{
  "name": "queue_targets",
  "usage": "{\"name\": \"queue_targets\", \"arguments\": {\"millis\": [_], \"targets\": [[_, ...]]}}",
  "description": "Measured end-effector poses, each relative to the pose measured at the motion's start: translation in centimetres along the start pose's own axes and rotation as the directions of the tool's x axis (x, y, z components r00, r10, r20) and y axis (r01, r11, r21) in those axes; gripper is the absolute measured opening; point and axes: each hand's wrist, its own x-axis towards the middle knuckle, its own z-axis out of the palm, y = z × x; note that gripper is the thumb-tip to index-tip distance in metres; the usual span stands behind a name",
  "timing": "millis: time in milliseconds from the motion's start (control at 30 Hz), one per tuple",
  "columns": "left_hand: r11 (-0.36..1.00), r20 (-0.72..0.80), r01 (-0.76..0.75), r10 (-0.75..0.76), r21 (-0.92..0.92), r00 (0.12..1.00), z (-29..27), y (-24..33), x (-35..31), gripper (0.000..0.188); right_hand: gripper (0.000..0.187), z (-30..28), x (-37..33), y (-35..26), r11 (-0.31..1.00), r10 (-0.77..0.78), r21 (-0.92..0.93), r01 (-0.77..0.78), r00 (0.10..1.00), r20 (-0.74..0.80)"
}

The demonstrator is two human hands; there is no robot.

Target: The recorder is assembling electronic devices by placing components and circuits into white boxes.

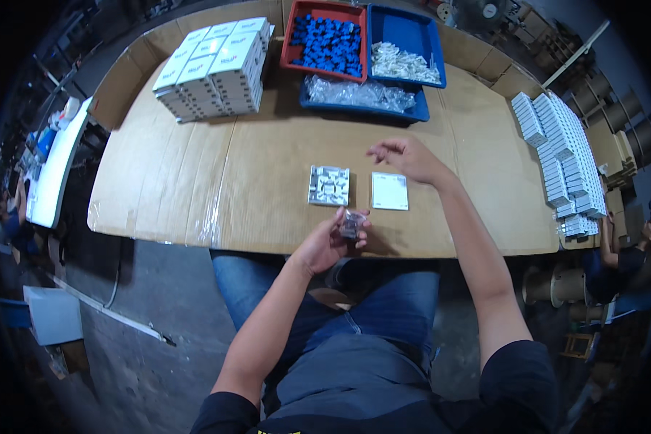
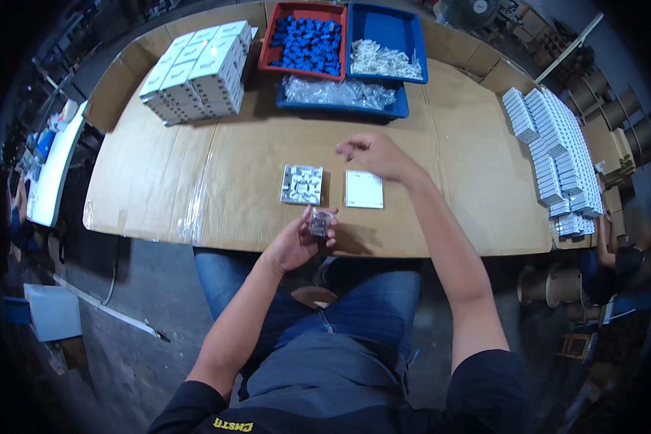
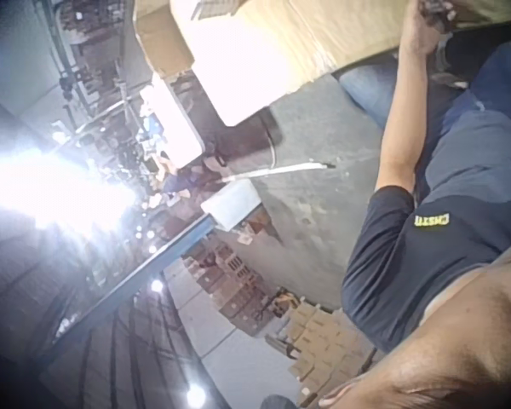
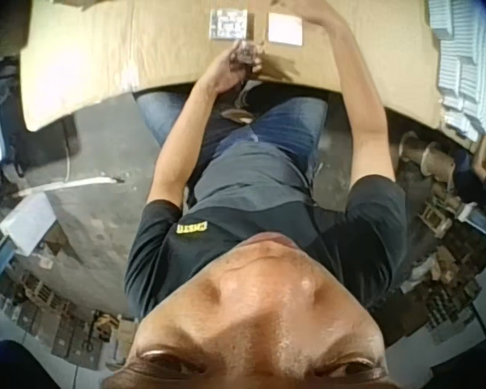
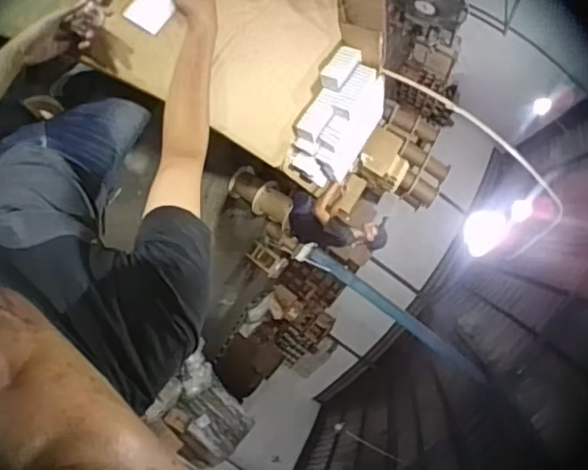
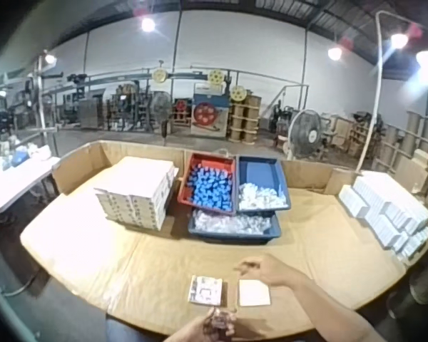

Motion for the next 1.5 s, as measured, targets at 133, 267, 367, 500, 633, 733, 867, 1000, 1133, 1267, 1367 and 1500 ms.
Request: {"name": "queue_targets", "arguments": {"millis": [133,267,367,500,633,733,867,1000,1133,1267,1367,1500], "targets": [[0.999,0.036,0.020,-0.018,-0.038,0.999,-0.3,0.2,0.1,0.057,0.020,-6.1,5.5,4.0,0.970,0.027,-0.214,-0.117,0.924,-0.382],[0.995,0.028,0.039,-0.036,-0.092,0.999,0.1,0.8,0.4,0.058,0.018,-11.5,9.5,5.8,0.805,-0.129,-0.516,-0.293,0.762,-0.635],[0.990,0.040,0.075,-0.070,-0.123,0.997,0.4,1.3,0.2,0.057,0.024,-13.8,12.0,6.8,0.764,-0.134,-0.515,-0.388,0.686,-0.715],[0.974,0.115,0.123,-0.102,-0.192,0.988,-0.2,0.9,1.0,0.055,0.023,-14.8,14.1,10.0,0.648,0.097,-0.438,-0.623,0.637,-0.764],[0.978,0.105,0.134,-0.119,-0.159,0.987,0.3,1.4,0.8,0.056,0.023,-15.2,15.0,12.1,0.731,0.028,-0.369,-0.575,0.565,-0.824],[0.978,0.133,0.136,-0.115,-0.161,0.984,0.5,1.4,1.1,0.058,0.023,-16.2,14.3,13.3,0.778,0.021,-0.295,-0.554,0.492,-0.870],[0.988,0.089,0.106,-0.096,-0.116,0.991,0.5,1.4,0.8,0.059,0.017,-15.6,12.2,11.5,0.736,0.412,0.654,0.177,0.650,-0.639],[0.989,0.048,0.093,-0.088,-0.119,0.995,0.1,1.2,0.5,0.059,0.016,-11.2,7.0,3.0,0.594,0.299,0.730,0.338,0.750,-0.590],[0.993,0.010,0.056,-0.055,-0.106,0.998,0.3,0.7,0.1,0.059,0.016,-9.3,2.8,0.5,0.533,0.169,0.756,0.380,0.828,-0.535],[0.989,-0.009,0.034,-0.036,-0.141,0.999,-0.3,0.3,1.2,0.059,0.016,-7.5,-0.7,-0.3,0.660,0.182,0.686,0.307,0.820,-0.542],[0.996,0.029,-0.002,0.005,-0.094,1.000,0.1,0.3,0.9,0.059,0.015,-3.1,-4.2,-1.5,0.786,0.210,0.585,0.203,0.801,-0.560],[0.997,0.016,-0.026,0.027,-0.072,1.000,0.2,0.5,0.3,0.057,0.014,3.9,-7.5,-1.9,0.895,0.248,0.446,-0.027,0.860,-0.446]]}}
